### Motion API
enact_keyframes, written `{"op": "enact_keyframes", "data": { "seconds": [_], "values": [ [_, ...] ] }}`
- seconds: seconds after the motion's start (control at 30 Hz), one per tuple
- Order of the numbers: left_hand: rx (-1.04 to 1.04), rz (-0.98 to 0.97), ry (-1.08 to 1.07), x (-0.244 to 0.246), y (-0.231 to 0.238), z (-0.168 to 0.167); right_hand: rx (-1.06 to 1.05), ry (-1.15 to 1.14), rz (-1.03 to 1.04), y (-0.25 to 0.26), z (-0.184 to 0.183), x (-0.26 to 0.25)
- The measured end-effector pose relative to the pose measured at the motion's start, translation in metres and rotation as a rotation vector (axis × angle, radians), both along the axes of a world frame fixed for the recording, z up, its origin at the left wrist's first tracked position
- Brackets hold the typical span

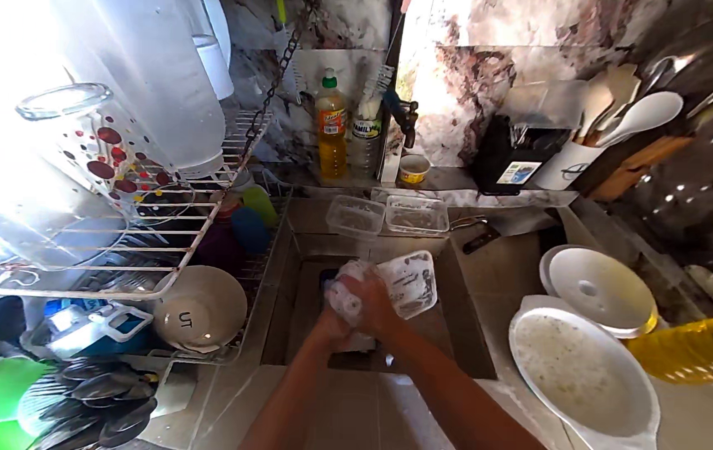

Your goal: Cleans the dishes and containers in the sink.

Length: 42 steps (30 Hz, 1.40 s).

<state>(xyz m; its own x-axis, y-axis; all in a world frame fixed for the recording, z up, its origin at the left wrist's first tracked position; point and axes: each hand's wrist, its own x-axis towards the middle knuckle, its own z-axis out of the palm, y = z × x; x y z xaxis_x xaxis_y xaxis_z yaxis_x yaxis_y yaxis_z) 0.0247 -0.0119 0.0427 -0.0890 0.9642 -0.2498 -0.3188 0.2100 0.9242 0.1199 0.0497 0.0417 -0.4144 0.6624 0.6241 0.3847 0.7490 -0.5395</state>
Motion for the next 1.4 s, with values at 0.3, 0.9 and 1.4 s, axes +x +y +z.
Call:
{"op": "enact_keyframes", "data": {
  "seconds": [0.3,0.9,1.4],
  "values": [
    [0.001,0.314,-0.261,-0.001,0.033,-0.014,-0.461,-0.035,-0.282,-0.007,-0.05,0.066],
    [-0.185,0.314,-0.131,0.022,0.046,-0.039,-0.816,-0.552,-0.949,-0.023,-0.029,0.278],
    [0.008,-0.311,0.624,0.053,0.006,-0.018,-0.942,0.546,-0.295,0.022,-0.055,0.051]
  ]
}}
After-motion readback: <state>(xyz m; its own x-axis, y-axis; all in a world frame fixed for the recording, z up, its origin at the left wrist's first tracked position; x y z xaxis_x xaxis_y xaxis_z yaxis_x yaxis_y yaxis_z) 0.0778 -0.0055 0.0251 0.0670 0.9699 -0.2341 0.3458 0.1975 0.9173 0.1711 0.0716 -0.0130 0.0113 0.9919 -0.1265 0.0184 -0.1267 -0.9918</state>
